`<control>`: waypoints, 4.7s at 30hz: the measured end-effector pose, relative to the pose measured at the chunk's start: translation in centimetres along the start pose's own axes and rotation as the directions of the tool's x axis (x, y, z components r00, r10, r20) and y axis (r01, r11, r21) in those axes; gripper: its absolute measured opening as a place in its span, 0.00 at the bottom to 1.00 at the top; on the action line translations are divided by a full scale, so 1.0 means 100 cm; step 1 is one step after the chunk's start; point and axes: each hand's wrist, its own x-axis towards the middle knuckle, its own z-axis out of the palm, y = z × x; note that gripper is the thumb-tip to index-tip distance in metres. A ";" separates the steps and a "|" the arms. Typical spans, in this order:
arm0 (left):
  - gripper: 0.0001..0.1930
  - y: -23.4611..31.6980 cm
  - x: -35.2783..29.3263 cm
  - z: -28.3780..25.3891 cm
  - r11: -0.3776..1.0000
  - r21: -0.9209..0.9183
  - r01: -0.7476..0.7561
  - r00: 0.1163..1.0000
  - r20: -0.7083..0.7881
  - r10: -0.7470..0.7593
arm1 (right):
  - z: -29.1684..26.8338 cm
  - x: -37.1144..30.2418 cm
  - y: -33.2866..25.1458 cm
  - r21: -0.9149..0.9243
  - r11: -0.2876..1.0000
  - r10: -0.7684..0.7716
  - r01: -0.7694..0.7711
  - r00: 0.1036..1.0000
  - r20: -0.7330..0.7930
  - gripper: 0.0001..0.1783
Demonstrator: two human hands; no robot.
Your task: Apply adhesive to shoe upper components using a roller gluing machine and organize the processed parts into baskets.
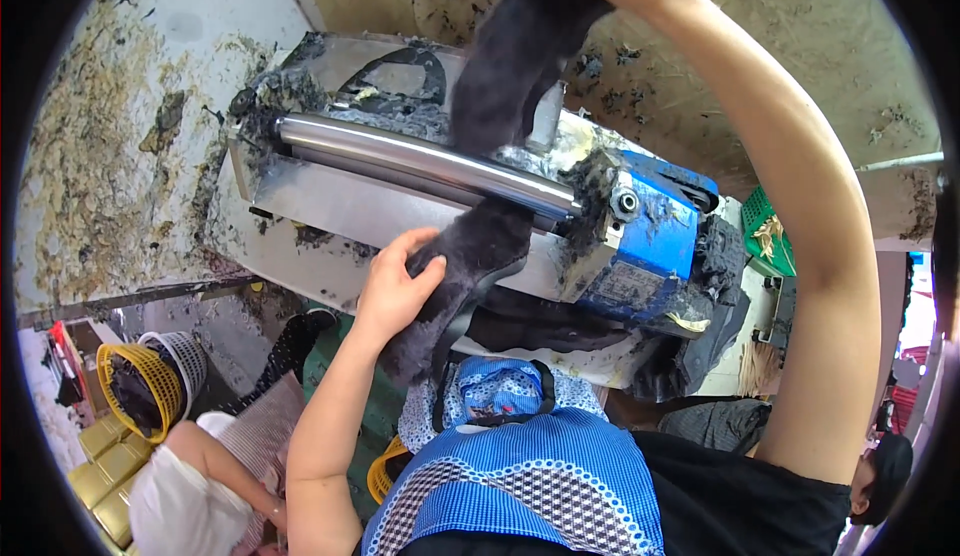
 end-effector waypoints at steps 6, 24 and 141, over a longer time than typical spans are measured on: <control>0.16 0.015 -0.028 -0.006 0.980 0.197 -0.033 0.975 -0.209 0.075 | 0.066 -0.058 -0.052 0.015 0.956 -0.292 0.292 0.951 0.100 0.03; 0.13 0.022 -0.020 -0.003 1.000 0.019 0.003 0.994 0.110 -0.005 | 0.095 -0.114 -0.075 0.075 0.997 -0.030 -0.003 0.901 0.433 0.13; 0.14 -0.097 -0.051 0.167 0.438 0.450 -0.778 0.626 0.492 0.605 | -0.063 -0.086 -0.086 0.486 0.824 0.223 -0.291 0.955 0.193 0.14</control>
